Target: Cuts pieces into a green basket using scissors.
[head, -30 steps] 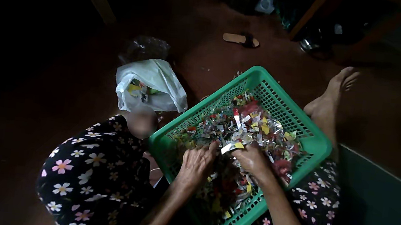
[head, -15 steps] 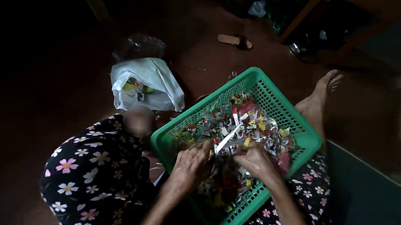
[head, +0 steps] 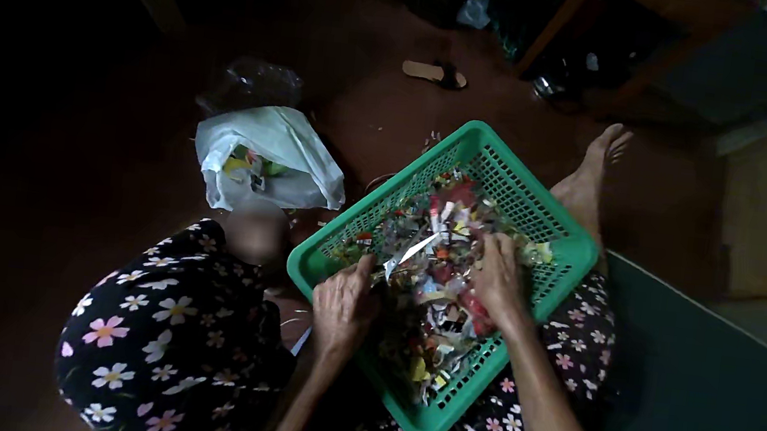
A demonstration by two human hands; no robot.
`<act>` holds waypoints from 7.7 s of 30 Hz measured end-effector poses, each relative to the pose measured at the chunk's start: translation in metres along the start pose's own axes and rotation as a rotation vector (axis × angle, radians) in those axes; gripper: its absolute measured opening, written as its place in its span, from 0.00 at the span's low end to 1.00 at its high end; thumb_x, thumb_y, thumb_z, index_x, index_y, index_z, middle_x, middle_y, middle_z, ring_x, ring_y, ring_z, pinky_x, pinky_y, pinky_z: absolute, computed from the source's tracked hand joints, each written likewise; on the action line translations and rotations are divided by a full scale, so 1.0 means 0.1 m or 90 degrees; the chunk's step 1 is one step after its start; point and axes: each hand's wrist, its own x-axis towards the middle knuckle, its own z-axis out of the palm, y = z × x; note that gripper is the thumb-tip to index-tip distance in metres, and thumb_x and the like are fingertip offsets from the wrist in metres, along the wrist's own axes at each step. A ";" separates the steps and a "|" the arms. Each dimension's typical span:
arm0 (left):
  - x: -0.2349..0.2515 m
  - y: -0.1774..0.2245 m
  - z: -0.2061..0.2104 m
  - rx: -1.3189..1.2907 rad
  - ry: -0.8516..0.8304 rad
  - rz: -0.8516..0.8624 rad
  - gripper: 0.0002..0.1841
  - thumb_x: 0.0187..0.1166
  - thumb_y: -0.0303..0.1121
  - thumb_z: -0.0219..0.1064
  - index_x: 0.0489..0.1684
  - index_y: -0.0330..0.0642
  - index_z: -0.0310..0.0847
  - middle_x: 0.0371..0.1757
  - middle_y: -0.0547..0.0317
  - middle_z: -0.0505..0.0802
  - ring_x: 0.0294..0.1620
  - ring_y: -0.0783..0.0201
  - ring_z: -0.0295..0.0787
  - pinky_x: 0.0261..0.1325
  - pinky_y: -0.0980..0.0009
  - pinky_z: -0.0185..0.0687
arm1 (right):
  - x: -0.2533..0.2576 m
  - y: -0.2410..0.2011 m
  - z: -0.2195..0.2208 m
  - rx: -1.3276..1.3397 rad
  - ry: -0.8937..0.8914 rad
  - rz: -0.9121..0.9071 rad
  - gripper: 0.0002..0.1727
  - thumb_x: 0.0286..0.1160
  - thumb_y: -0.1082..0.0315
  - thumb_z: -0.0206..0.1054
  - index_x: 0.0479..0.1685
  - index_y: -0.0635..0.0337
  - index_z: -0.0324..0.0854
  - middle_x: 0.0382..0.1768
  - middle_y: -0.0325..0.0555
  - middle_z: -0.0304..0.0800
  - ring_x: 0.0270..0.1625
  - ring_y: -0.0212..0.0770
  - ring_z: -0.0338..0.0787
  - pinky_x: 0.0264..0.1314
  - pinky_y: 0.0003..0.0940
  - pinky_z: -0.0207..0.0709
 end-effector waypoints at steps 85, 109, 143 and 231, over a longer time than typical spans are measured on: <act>0.33 0.17 0.08 0.031 -0.127 0.127 0.27 0.84 0.38 0.65 0.81 0.37 0.73 0.65 0.38 0.90 0.64 0.37 0.88 0.60 0.39 0.82 | 0.34 -0.01 -0.12 0.467 -0.188 -0.145 0.05 0.74 0.74 0.71 0.41 0.66 0.90 0.31 0.41 0.89 0.34 0.26 0.83 0.45 0.27 0.78; 0.31 0.19 -0.03 0.093 -0.142 0.011 0.24 0.83 0.33 0.63 0.80 0.43 0.75 0.53 0.38 0.94 0.53 0.35 0.92 0.53 0.38 0.82 | 0.37 0.05 -0.20 0.447 -0.095 -0.121 0.05 0.76 0.72 0.72 0.43 0.66 0.89 0.33 0.47 0.89 0.36 0.35 0.85 0.46 0.38 0.80; 0.23 0.15 0.18 0.052 0.010 0.103 0.11 0.80 0.35 0.66 0.48 0.39 0.91 0.26 0.42 0.92 0.29 0.38 0.92 0.34 0.40 0.82 | 0.37 -0.01 -0.14 0.464 -0.126 -0.132 0.04 0.71 0.72 0.76 0.31 0.63 0.89 0.25 0.38 0.87 0.29 0.25 0.83 0.37 0.23 0.79; 0.20 0.06 0.13 -0.026 -0.039 0.115 0.19 0.79 0.33 0.67 0.68 0.40 0.85 0.43 0.43 0.95 0.42 0.40 0.94 0.44 0.41 0.84 | 0.35 -0.15 -0.16 0.440 -0.245 -0.139 0.04 0.76 0.74 0.71 0.33 0.64 0.87 0.29 0.40 0.86 0.31 0.27 0.84 0.41 0.24 0.80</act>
